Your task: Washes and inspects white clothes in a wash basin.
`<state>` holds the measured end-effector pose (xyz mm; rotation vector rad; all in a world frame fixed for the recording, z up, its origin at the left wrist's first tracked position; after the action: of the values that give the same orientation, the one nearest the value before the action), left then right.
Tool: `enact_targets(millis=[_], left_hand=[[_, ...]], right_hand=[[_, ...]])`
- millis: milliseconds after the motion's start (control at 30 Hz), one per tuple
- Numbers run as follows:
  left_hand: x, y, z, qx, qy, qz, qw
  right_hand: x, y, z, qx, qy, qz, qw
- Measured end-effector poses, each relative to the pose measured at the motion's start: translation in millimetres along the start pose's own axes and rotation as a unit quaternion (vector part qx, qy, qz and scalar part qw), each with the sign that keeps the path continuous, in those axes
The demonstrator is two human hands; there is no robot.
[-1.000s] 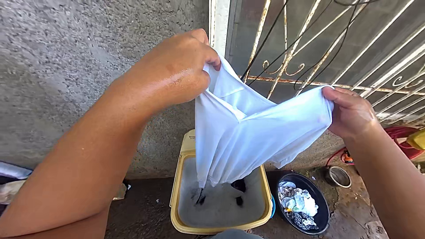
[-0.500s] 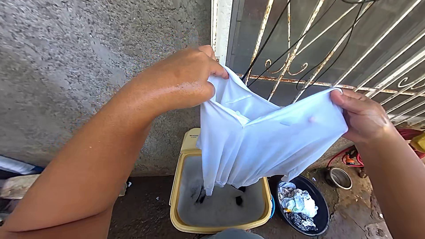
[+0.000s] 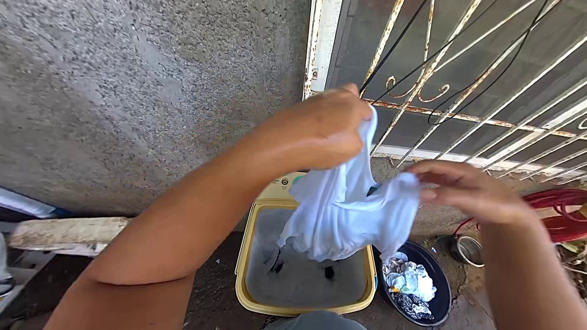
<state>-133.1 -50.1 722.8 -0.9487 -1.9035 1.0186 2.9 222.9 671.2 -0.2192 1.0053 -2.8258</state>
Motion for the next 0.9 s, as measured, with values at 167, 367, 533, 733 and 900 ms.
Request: enact_targets(millis=[167, 367, 533, 733, 900], left_hand=[[31.4, 50.1, -38.6, 0.019, 0.018, 0.064, 0.998], [26.0, 89.2, 42.8, -0.279, 0.039, 0.006, 0.96], [-56.1, 188.5, 111.3, -0.428, -0.252, -0.091, 0.863], [-90.7, 280.1, 107.9, -0.704, -0.263, 0.04, 0.658], [-92.1, 267.1, 110.2, -0.786, -0.21, -0.051, 0.58]], right_hand=[[36.9, 112.0, -9.4, 0.033, 0.086, 0.004, 0.996], [47.7, 145.9, -49.3, 0.43, 0.257, -0.029, 0.865], [36.8, 157.5, -84.1, 0.595, 0.201, 0.015, 0.778], [25.8, 163.2, -89.0, 0.614, 0.193, 0.069, 0.762], [8.2, 159.8, -100.0, 0.561, 0.206, 0.099, 0.796]])
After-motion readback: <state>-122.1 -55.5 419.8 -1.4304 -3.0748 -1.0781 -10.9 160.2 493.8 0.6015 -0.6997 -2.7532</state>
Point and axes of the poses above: each hand's wrist, its own x-axis towards the middle knuckle, its own y-axis out of the palm, z = x × y, the point moved 1 cm from there along x, towards the middle knuckle, and after that the axes turned 4 degrees about y, right-handed, at the moved point
